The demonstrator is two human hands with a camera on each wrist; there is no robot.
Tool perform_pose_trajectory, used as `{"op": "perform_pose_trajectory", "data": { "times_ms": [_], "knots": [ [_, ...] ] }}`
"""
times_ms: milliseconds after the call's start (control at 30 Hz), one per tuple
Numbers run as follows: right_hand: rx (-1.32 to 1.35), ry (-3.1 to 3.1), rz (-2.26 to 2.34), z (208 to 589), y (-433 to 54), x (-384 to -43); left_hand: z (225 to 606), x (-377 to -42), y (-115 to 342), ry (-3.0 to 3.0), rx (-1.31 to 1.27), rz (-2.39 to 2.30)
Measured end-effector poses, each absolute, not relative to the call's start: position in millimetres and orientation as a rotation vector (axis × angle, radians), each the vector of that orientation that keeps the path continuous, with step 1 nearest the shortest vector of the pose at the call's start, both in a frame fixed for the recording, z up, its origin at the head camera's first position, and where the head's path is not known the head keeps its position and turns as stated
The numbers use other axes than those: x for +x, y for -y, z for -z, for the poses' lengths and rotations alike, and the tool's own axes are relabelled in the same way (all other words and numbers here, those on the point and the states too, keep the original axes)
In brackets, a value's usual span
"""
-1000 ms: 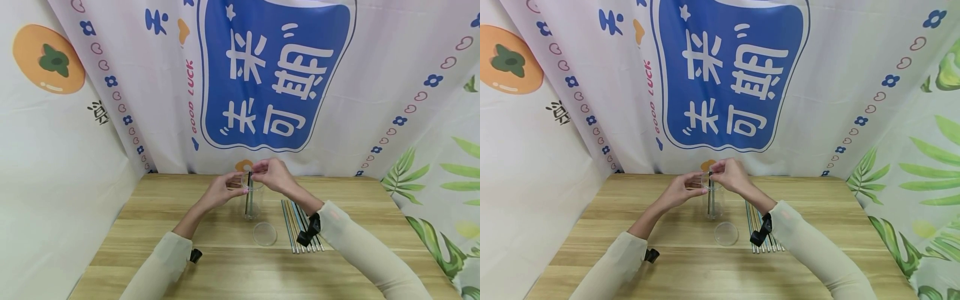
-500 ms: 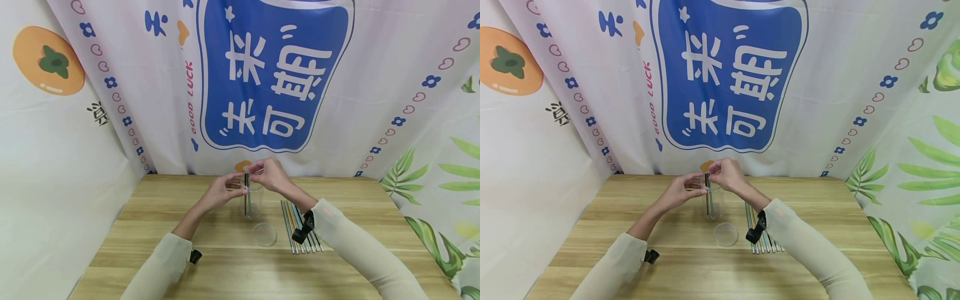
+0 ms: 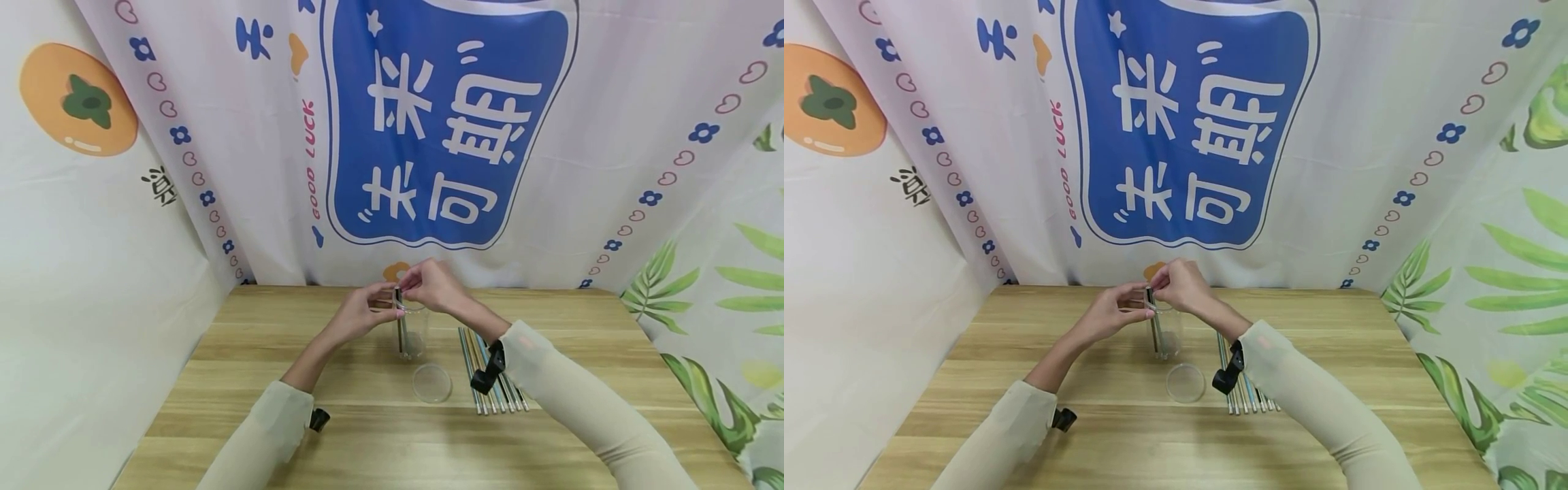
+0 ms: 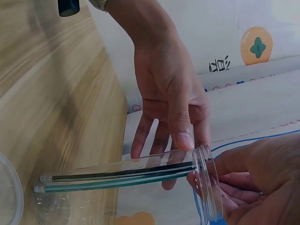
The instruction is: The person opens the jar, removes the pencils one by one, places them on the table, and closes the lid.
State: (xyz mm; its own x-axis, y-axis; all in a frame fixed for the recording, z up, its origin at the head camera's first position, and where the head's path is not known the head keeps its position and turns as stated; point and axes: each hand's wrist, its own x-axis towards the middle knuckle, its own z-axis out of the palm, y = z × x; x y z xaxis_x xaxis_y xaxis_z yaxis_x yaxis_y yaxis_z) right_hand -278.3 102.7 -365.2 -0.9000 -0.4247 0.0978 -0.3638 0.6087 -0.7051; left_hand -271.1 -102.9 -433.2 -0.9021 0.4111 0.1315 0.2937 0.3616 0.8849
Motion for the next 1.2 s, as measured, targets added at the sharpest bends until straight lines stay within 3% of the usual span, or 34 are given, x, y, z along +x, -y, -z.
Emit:
{"op": "perform_pose_trajectory", "data": {
  "times_ms": [1200],
  "knots": [
    [-0.704,-2.866,1.059,368.9,-97.0,-280.3,433.5,-270.4,102.3,-2.499,0.658,-1.593]
  ]
}}
